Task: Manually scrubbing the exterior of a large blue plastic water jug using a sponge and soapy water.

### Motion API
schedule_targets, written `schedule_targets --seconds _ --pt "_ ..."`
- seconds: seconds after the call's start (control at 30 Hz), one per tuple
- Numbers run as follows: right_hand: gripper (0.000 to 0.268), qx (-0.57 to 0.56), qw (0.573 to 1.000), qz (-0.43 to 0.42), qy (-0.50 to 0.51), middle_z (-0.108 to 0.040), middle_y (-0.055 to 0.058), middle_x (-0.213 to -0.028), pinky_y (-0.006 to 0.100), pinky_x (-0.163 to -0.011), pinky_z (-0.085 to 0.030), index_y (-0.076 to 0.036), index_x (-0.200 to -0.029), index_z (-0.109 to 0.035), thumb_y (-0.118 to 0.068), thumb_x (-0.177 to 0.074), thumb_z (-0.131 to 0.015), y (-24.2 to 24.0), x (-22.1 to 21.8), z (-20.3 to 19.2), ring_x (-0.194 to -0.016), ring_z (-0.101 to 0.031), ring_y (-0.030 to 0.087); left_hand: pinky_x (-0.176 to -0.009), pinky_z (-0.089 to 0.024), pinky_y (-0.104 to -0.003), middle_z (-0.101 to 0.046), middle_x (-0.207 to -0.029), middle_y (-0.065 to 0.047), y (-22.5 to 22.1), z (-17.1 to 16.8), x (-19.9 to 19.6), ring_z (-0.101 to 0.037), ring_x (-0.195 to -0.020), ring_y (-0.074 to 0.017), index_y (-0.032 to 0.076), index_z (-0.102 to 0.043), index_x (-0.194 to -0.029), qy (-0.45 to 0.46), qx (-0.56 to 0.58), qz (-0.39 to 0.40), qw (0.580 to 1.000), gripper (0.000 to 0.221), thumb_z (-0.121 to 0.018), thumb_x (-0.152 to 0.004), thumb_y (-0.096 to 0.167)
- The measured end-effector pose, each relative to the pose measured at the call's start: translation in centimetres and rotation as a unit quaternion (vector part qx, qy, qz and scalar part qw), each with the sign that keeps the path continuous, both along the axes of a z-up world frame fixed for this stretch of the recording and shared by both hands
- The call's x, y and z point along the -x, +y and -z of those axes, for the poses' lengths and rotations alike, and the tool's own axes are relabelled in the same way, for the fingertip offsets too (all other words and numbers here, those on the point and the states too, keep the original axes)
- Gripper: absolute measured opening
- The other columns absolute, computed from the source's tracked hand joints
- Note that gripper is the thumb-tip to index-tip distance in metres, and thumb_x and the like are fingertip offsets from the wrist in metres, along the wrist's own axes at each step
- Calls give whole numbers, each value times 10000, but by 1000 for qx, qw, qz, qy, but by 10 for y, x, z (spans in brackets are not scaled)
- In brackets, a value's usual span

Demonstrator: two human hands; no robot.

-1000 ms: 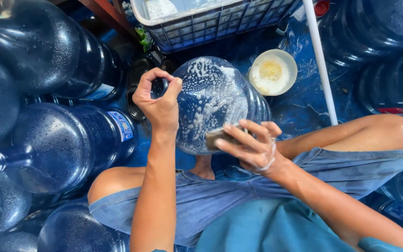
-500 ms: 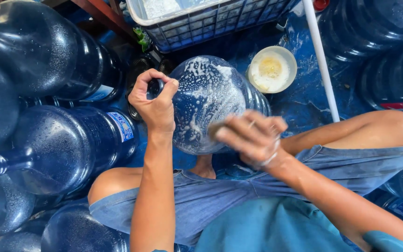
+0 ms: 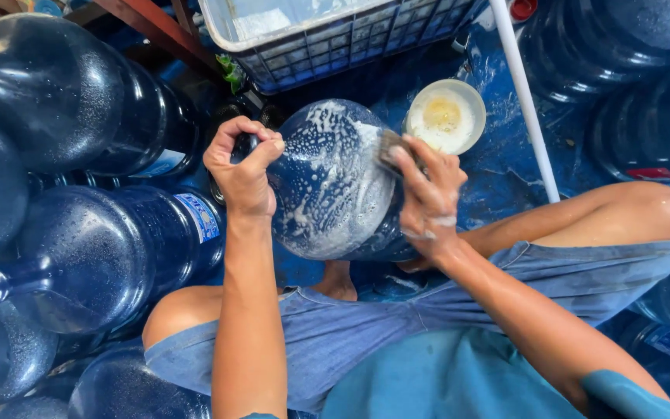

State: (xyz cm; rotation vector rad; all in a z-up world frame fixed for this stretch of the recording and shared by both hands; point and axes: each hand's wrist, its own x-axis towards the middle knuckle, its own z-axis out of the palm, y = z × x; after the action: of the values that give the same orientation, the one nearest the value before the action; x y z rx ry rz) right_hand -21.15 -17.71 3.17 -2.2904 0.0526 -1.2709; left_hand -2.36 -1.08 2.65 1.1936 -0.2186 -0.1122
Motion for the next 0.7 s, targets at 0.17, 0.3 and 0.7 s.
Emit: schedule_targets --seconds 0.17,0.3,0.7 --pt "441 70 993 -84 40 -696 97 -1321 456 -964 -376 -310 -1229 -765 -220 -942 -443 20 28 24 -1197 -555 344 -769 -637 -405 -584 -704 -139 6 23 -14 -699 -716 -239 -23 -596 -879 -33 60 51 996 375 -758 -637 -260" --pt "429 34 996 -80 -23 -709 285 -1167 536 -840 -534 -99 -1183 -777 -100 -959 -411 -14 11 18 -934 -676 433 -792 -633 -403 -572 -706 -128 6 21 -18 -692 -716 -222 -16 -592 -871 -14 70 69 995 384 -778 -632 -252" --pt "553 155 982 -95 55 -725 87 -1260 404 -921 -348 -252 -1279 -756 -83 -981 -323 -27 -6 -23 -1072 -568 310 -872 -619 -487 -562 -671 -137 14 27 -31 -690 -684 -286 -2 -563 -797 -31 134 190 972 381 -819 -598 -203"
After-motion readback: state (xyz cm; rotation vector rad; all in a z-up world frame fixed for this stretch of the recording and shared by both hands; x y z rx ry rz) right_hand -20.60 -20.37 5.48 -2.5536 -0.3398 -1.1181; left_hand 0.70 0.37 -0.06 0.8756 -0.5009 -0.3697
